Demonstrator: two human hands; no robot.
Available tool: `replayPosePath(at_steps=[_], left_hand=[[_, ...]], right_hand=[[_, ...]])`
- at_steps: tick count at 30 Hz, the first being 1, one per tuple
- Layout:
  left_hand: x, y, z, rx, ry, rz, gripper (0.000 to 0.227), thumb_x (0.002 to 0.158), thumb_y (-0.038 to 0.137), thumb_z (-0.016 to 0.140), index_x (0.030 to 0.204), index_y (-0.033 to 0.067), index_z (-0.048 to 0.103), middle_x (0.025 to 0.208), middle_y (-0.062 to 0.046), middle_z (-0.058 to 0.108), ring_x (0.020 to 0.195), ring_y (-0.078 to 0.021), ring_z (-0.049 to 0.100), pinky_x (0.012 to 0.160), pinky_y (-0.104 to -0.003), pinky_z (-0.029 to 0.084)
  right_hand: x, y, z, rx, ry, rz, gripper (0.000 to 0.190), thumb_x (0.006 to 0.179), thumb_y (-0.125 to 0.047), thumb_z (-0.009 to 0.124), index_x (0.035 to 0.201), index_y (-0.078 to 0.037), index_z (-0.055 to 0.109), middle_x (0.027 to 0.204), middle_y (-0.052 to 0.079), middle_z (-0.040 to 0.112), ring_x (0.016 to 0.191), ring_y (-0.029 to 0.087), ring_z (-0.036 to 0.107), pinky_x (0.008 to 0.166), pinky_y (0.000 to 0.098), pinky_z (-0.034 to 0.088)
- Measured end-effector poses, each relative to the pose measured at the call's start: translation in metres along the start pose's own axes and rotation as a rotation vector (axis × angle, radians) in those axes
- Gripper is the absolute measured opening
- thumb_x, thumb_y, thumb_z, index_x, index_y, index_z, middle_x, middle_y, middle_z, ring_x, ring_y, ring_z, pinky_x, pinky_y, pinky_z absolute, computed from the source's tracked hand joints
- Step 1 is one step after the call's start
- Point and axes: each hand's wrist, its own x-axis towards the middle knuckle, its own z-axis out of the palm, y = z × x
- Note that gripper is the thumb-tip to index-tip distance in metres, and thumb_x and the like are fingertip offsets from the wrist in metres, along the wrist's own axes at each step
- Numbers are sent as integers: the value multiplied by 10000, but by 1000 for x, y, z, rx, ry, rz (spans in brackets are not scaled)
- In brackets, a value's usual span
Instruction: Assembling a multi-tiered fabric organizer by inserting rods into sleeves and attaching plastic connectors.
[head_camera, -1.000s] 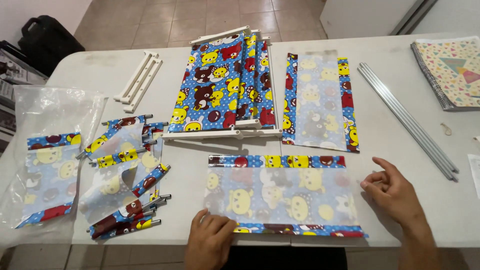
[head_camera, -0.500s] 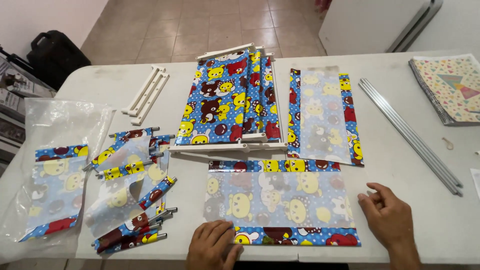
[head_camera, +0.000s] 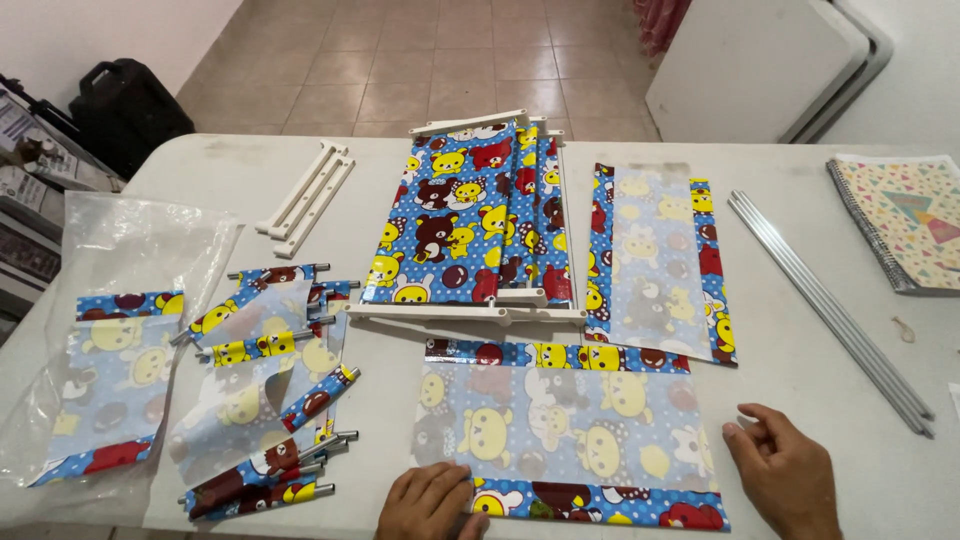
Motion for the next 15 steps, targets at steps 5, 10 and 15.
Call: replayPosePath(at_steps=[5,10,15], left_hand=[[-15,-17,22,115,-4,93,354,951,548,647,977,218,775,1106,28,778,1032,-183,710,816,-361,513],[-16,-13,18,50,-63,36,301,1006,499,649,999,215,748,1145,20,771,1095,-212,704,859,-367,507],[-34,-22,61,121,146,21,148,950,461,651,882,333,682,1028,184,768,960,-80,728,729,-276,515]], right_hand=[[8,15,12,-95,18,-26,393,942,-331,709,1283,-143,758,911,93,812,821,234,707,846,377,586],[15,36,26,-33,100,-56,328,904,-272,777,1202,-136,794,808,64,759,722,212,663,766,337,557],[16,42,38,8,210,-28,266,890,-273,817,1106,-118,834,737,41,697,663,173,578,730,279,484]])
